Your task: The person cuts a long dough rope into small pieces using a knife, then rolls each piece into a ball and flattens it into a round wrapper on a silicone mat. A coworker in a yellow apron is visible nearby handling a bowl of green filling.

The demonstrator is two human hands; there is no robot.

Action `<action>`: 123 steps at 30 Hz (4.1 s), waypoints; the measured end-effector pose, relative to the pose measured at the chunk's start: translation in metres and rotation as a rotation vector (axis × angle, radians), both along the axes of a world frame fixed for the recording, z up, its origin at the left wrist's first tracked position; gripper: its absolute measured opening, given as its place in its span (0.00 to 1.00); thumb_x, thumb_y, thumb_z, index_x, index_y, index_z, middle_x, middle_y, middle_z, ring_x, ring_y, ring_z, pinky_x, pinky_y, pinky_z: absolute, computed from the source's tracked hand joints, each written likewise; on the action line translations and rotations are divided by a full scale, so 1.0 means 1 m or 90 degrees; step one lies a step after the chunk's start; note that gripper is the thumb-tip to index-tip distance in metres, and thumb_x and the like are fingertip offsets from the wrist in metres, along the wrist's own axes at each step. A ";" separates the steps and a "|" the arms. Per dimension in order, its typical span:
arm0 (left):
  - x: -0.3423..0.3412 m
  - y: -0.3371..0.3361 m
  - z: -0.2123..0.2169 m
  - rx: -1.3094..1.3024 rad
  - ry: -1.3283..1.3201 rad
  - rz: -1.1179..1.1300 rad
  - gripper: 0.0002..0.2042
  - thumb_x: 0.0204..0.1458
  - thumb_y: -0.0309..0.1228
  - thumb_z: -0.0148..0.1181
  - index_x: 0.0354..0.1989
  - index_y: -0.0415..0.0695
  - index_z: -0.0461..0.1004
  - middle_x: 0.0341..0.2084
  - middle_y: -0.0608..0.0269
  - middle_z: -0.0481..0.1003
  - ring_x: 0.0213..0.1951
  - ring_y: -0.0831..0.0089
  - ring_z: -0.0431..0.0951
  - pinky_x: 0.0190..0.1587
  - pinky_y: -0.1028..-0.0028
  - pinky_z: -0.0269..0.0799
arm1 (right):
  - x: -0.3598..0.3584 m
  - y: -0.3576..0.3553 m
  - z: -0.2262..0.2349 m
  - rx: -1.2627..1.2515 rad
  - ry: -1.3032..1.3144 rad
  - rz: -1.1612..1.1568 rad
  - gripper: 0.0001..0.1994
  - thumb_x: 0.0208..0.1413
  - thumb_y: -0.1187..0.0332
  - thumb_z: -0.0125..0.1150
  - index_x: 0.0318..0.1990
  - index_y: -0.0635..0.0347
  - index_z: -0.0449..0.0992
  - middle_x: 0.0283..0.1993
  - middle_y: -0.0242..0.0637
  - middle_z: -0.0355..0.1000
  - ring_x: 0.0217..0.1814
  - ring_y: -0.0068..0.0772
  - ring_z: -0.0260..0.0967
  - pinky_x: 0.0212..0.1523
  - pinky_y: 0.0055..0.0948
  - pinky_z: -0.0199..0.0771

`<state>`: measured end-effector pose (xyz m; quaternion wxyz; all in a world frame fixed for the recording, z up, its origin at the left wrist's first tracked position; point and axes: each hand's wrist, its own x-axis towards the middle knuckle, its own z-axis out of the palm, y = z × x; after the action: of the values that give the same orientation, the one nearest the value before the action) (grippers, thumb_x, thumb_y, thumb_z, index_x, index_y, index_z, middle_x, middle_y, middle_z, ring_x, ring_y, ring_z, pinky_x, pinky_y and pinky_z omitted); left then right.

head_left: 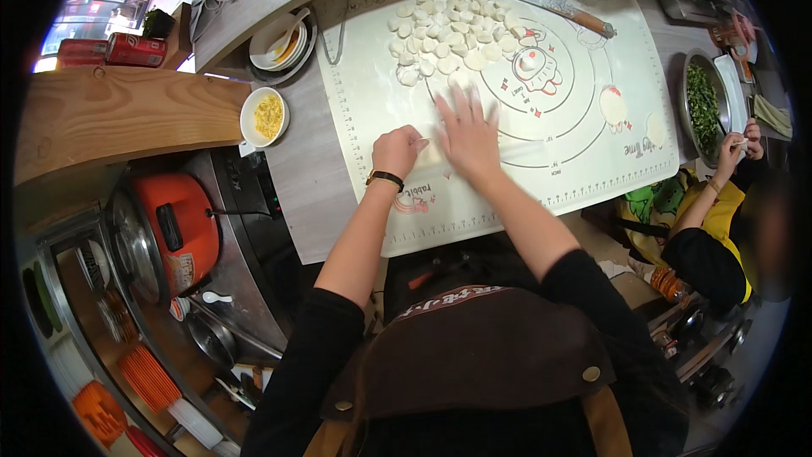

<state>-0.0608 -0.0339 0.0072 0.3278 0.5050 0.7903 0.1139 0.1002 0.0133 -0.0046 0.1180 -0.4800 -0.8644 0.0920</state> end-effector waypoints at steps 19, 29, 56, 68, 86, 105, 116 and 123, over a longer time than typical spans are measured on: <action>-0.015 -0.012 -0.015 -0.028 -0.872 0.445 0.14 0.65 0.32 0.44 0.52 0.35 0.64 0.49 0.51 0.72 0.51 0.60 0.75 0.54 0.59 0.73 | 0.069 -0.079 0.011 -0.160 0.109 0.071 0.31 0.55 0.55 0.58 0.66 0.49 0.60 0.71 0.48 0.49 0.74 0.54 0.43 0.68 0.58 0.46; 0.174 0.145 0.027 0.155 -0.621 -0.006 0.17 0.60 0.29 0.52 0.57 0.41 0.66 0.54 0.46 0.70 0.51 0.56 0.75 0.52 0.62 0.72 | 0.107 -0.067 0.016 -0.231 0.136 0.123 0.31 0.52 0.55 0.63 0.64 0.47 0.63 0.68 0.48 0.53 0.70 0.54 0.50 0.67 0.50 0.52; 0.087 0.030 -0.020 0.157 -0.090 -0.180 0.08 0.43 0.29 0.69 0.32 0.45 0.79 0.30 0.60 0.79 0.31 0.67 0.80 0.37 0.71 0.75 | 0.151 -0.070 0.006 -0.093 -0.056 -0.024 0.28 0.57 0.50 0.54 0.64 0.46 0.64 0.73 0.39 0.50 0.75 0.46 0.44 0.68 0.68 0.37; 0.085 0.031 -0.020 0.134 -0.061 -0.304 0.06 0.47 0.32 0.67 0.32 0.46 0.80 0.25 0.61 0.80 0.30 0.64 0.80 0.34 0.68 0.75 | 0.103 -0.021 0.009 -0.090 -0.115 -0.154 0.34 0.57 0.45 0.51 0.70 0.42 0.55 0.75 0.39 0.44 0.76 0.55 0.39 0.64 0.74 0.41; 0.098 0.001 -0.018 0.181 -0.091 -0.089 0.07 0.44 0.30 0.65 0.28 0.45 0.72 0.25 0.58 0.76 0.30 0.57 0.77 0.32 0.62 0.72 | 0.089 0.003 0.008 -0.075 -0.077 -0.177 0.31 0.59 0.49 0.50 0.70 0.42 0.55 0.75 0.41 0.45 0.76 0.53 0.39 0.67 0.72 0.36; 0.068 0.040 -0.014 0.052 0.005 -0.320 0.08 0.46 0.37 0.67 0.30 0.47 0.78 0.26 0.59 0.80 0.32 0.60 0.80 0.36 0.65 0.75 | 0.094 -0.032 -0.001 -0.065 -0.084 -0.148 0.31 0.57 0.59 0.52 0.69 0.43 0.56 0.74 0.41 0.47 0.76 0.50 0.41 0.66 0.70 0.42; 0.072 0.033 -0.022 0.035 0.055 -0.322 0.10 0.50 0.40 0.63 0.31 0.47 0.76 0.28 0.57 0.79 0.31 0.55 0.79 0.35 0.60 0.74 | 0.078 -0.016 0.005 -0.039 -0.057 -0.114 0.29 0.60 0.56 0.48 0.69 0.44 0.56 0.74 0.41 0.48 0.75 0.51 0.43 0.66 0.69 0.42; 0.087 -0.016 -0.015 0.181 -0.046 -0.051 0.12 0.48 0.31 0.64 0.41 0.44 0.72 0.32 0.54 0.78 0.36 0.55 0.79 0.39 0.59 0.73 | 0.070 -0.001 -0.001 -0.007 -0.068 -0.122 0.31 0.57 0.54 0.53 0.69 0.42 0.57 0.74 0.39 0.49 0.75 0.50 0.44 0.64 0.73 0.42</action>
<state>0.0262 -0.0495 -0.0080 0.2858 0.5728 0.7331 0.2296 0.1706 0.0123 -0.0055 0.0771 -0.5655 -0.8190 0.0594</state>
